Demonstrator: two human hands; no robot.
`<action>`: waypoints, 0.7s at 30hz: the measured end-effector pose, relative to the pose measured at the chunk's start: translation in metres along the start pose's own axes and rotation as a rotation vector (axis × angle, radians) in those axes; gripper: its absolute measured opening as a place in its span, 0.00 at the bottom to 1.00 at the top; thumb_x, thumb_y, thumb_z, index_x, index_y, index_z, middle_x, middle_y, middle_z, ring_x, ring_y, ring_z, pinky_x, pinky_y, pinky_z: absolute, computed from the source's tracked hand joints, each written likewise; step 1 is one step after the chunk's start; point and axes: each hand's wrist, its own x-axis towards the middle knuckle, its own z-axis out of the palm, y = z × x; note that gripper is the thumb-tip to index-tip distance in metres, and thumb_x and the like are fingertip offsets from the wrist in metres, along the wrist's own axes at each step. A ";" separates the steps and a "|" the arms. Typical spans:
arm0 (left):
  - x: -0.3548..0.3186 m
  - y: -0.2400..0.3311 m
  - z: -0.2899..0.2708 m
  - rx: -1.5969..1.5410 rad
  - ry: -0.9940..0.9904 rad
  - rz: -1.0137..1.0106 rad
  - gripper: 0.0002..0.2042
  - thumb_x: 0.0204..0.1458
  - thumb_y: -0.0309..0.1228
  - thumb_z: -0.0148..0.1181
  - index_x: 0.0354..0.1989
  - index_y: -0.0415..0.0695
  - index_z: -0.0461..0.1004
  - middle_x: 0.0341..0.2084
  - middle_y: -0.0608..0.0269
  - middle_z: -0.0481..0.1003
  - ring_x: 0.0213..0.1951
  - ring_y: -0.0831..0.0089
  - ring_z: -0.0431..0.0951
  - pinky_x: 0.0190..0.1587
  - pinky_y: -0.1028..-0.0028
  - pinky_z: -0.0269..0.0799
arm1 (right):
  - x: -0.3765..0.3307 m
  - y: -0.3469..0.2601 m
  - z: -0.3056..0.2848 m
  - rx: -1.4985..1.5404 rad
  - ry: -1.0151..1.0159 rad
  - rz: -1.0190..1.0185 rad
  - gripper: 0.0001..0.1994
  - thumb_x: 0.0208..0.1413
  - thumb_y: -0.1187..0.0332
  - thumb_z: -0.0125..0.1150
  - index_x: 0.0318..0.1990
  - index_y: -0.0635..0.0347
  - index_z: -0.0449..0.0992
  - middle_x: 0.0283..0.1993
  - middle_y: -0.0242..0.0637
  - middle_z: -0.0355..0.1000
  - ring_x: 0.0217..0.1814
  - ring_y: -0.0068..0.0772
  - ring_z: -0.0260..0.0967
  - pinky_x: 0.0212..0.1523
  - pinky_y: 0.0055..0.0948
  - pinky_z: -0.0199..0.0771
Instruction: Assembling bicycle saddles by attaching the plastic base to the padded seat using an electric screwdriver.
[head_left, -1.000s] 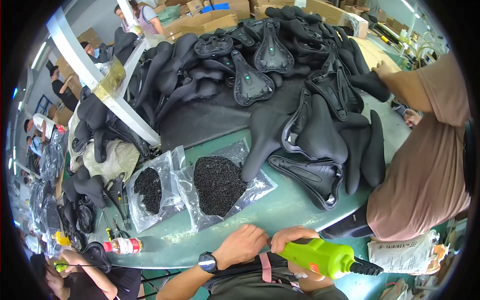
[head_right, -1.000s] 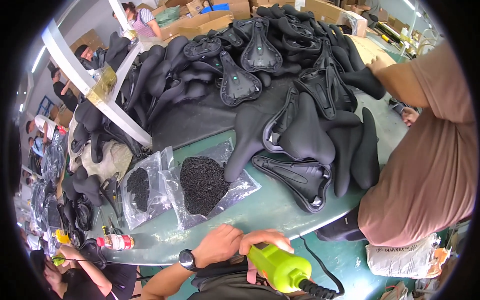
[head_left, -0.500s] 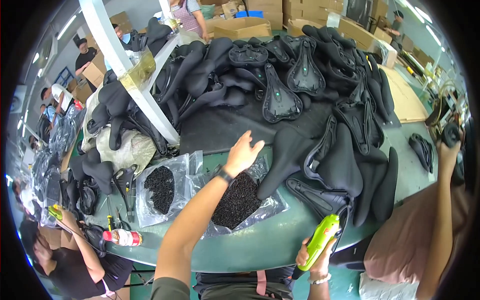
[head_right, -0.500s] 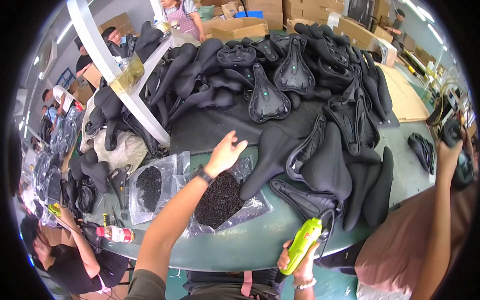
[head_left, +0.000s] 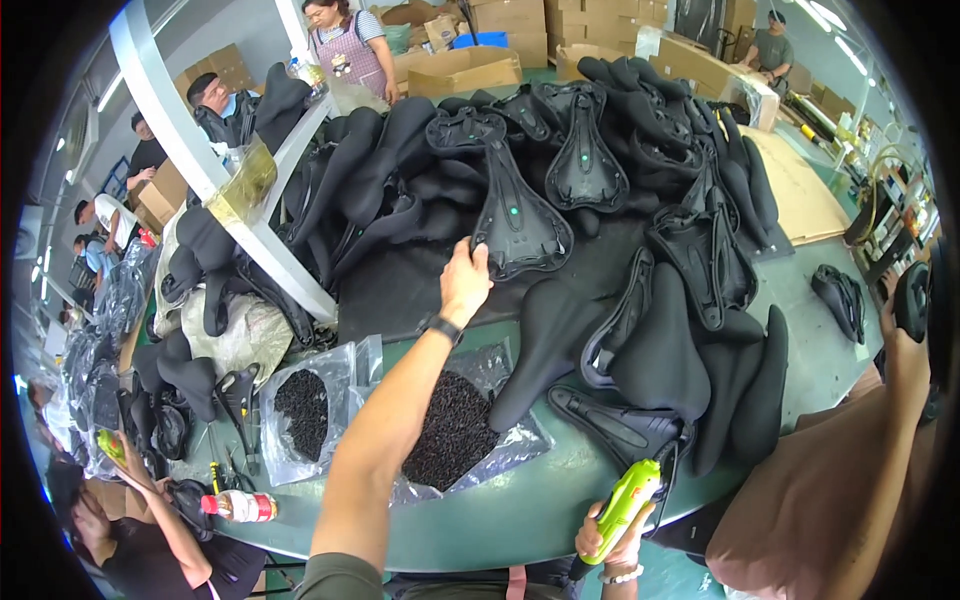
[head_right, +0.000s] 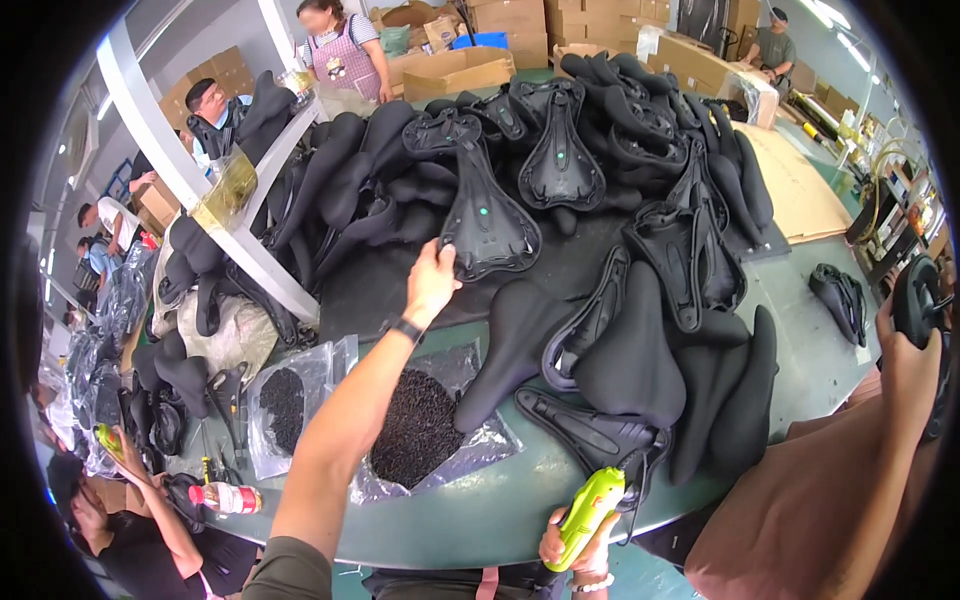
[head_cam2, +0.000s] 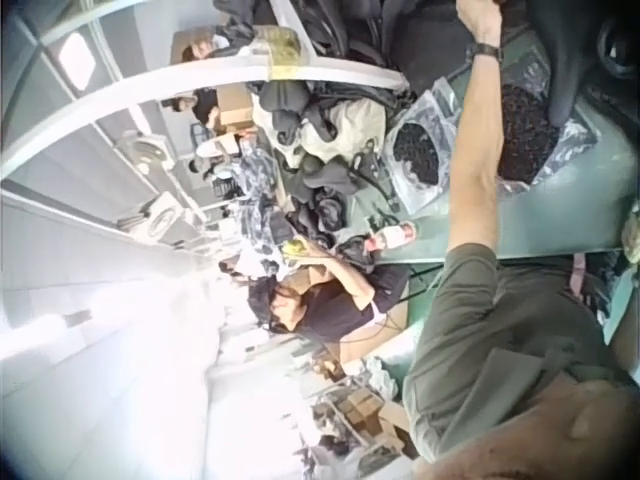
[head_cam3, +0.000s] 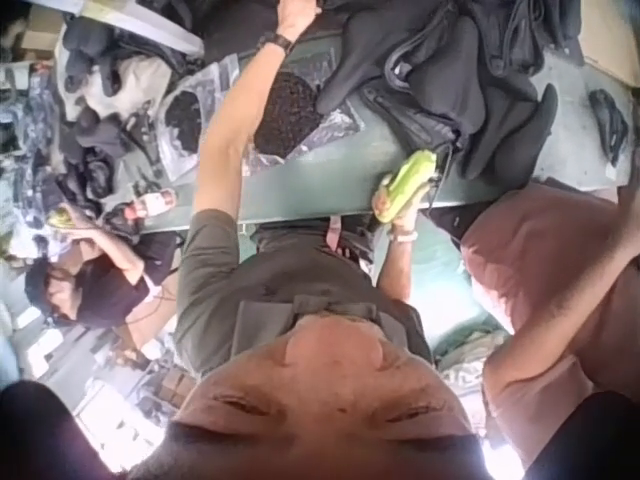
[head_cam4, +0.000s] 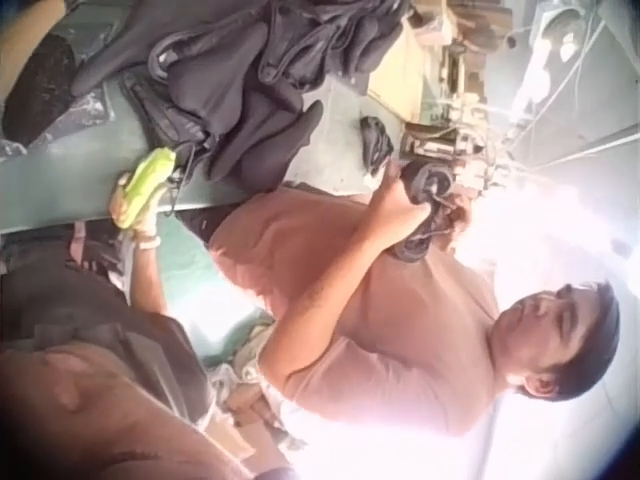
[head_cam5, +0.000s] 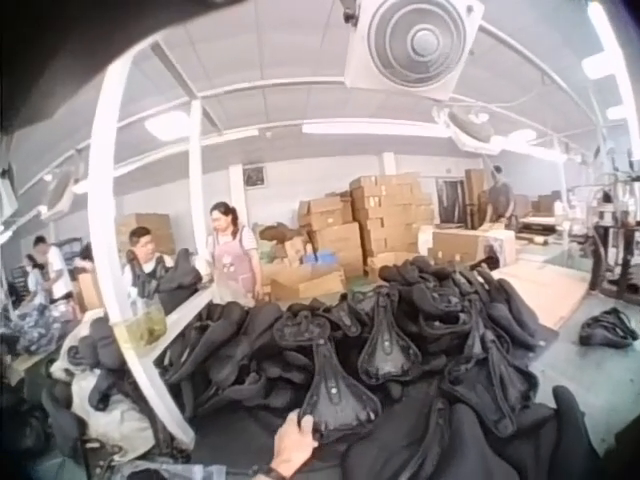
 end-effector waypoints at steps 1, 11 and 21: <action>-0.020 -0.002 -0.025 -0.068 0.004 0.039 0.25 0.63 0.42 0.49 0.62 0.37 0.60 0.39 0.50 0.78 0.22 0.70 0.80 0.30 0.72 0.76 | 0.006 0.000 0.004 -0.020 -0.030 -0.015 0.54 0.35 0.14 0.36 0.44 0.64 0.73 0.17 0.41 0.62 0.15 0.40 0.58 0.19 0.40 0.59; -0.388 -0.004 -0.193 -0.423 -0.481 -0.495 0.31 0.50 0.27 0.65 0.62 0.37 0.57 0.50 0.55 0.73 0.51 0.69 0.74 0.57 0.68 0.68 | 0.012 -0.005 0.028 0.049 0.026 -0.050 0.51 0.40 0.16 0.34 0.44 0.62 0.72 0.15 0.40 0.60 0.12 0.39 0.55 0.15 0.39 0.57; -0.466 -0.030 -0.174 -0.689 -0.623 -0.855 0.22 0.60 0.38 0.59 0.56 0.37 0.64 0.48 0.59 0.74 0.46 0.71 0.76 0.48 0.71 0.74 | 0.008 0.001 0.051 -0.152 0.123 -0.107 0.48 0.46 0.19 0.31 0.41 0.62 0.70 0.14 0.39 0.60 0.11 0.38 0.56 0.15 0.38 0.57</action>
